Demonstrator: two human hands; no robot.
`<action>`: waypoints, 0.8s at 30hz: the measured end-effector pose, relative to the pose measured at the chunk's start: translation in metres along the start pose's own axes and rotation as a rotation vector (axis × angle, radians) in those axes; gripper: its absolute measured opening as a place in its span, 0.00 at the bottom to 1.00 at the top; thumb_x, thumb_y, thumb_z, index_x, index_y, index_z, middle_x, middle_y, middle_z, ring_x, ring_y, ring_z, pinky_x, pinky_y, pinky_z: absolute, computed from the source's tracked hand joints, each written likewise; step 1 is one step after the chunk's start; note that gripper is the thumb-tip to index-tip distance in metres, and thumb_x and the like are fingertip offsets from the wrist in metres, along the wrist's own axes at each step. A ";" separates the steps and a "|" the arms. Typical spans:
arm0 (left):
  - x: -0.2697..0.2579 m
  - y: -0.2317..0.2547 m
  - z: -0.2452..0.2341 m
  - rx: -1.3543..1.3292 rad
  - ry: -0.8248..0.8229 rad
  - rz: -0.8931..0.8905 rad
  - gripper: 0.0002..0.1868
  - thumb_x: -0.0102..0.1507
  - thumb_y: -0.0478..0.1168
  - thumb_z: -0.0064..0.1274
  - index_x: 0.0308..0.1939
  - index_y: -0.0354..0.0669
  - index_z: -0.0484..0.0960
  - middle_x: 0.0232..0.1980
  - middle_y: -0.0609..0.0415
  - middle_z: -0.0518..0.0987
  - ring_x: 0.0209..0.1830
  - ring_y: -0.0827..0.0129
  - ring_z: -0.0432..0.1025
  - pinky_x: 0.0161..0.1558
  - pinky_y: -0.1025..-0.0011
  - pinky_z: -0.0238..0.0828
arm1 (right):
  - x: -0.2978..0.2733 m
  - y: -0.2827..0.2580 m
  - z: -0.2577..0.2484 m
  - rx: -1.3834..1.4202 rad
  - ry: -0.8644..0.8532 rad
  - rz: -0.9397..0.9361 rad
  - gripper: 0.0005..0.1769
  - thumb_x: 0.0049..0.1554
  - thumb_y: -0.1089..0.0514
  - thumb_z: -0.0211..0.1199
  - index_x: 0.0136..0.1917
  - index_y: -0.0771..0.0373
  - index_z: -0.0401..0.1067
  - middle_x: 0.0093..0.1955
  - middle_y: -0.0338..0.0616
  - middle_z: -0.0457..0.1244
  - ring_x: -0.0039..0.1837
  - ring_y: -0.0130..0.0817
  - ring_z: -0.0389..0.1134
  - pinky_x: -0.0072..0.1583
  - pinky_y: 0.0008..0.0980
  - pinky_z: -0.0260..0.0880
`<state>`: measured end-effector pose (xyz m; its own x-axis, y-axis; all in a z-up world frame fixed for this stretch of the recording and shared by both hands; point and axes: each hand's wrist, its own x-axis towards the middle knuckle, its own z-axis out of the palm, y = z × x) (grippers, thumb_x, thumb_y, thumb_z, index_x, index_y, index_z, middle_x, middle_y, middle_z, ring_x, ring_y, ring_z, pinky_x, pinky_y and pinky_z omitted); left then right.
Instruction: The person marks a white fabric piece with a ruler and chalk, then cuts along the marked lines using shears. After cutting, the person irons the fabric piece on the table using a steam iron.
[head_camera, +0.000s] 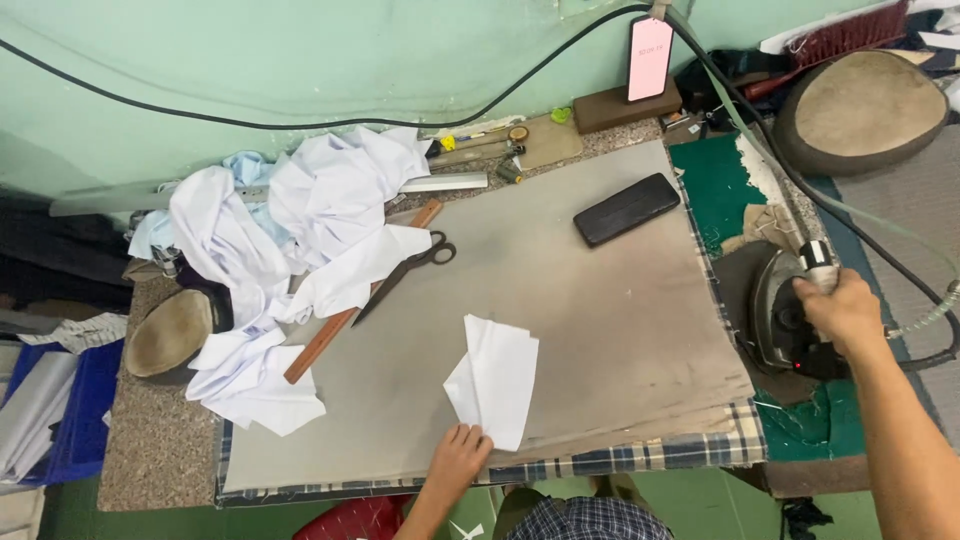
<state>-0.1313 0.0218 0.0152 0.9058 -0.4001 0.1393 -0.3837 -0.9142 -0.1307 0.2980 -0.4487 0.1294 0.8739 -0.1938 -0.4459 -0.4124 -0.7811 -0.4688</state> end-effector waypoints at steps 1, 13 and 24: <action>-0.009 0.002 -0.010 -0.071 -0.036 -0.052 0.10 0.63 0.40 0.62 0.42 0.41 0.77 0.43 0.47 0.80 0.42 0.57 0.73 0.46 0.63 0.70 | -0.008 -0.002 0.000 -0.046 0.003 -0.036 0.31 0.66 0.43 0.59 0.70 0.71 0.64 0.63 0.72 0.65 0.61 0.73 0.66 0.56 0.64 0.65; 0.116 -0.006 -0.013 -0.306 0.042 -0.361 0.33 0.70 0.59 0.45 0.71 0.39 0.67 0.74 0.41 0.67 0.75 0.48 0.59 0.74 0.50 0.49 | -0.130 -0.065 0.083 -0.360 -0.245 -0.299 0.21 0.66 0.45 0.58 0.63 0.60 0.63 0.45 0.51 0.69 0.40 0.44 0.70 0.41 0.38 0.75; 0.162 0.044 0.028 -0.398 -0.223 -0.543 0.50 0.70 0.70 0.32 0.81 0.35 0.39 0.82 0.31 0.39 0.83 0.42 0.31 0.77 0.45 0.19 | -0.137 -0.007 0.152 -0.446 0.154 -0.608 0.40 0.60 0.44 0.61 0.78 0.61 0.53 0.73 0.53 0.57 0.70 0.55 0.60 0.65 0.51 0.65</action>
<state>0.0032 -0.0816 0.0048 0.9866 0.1030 -0.1267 0.1347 -0.9520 0.2748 0.1418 -0.3262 0.0778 0.9531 0.2913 -0.0815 0.2663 -0.9359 -0.2307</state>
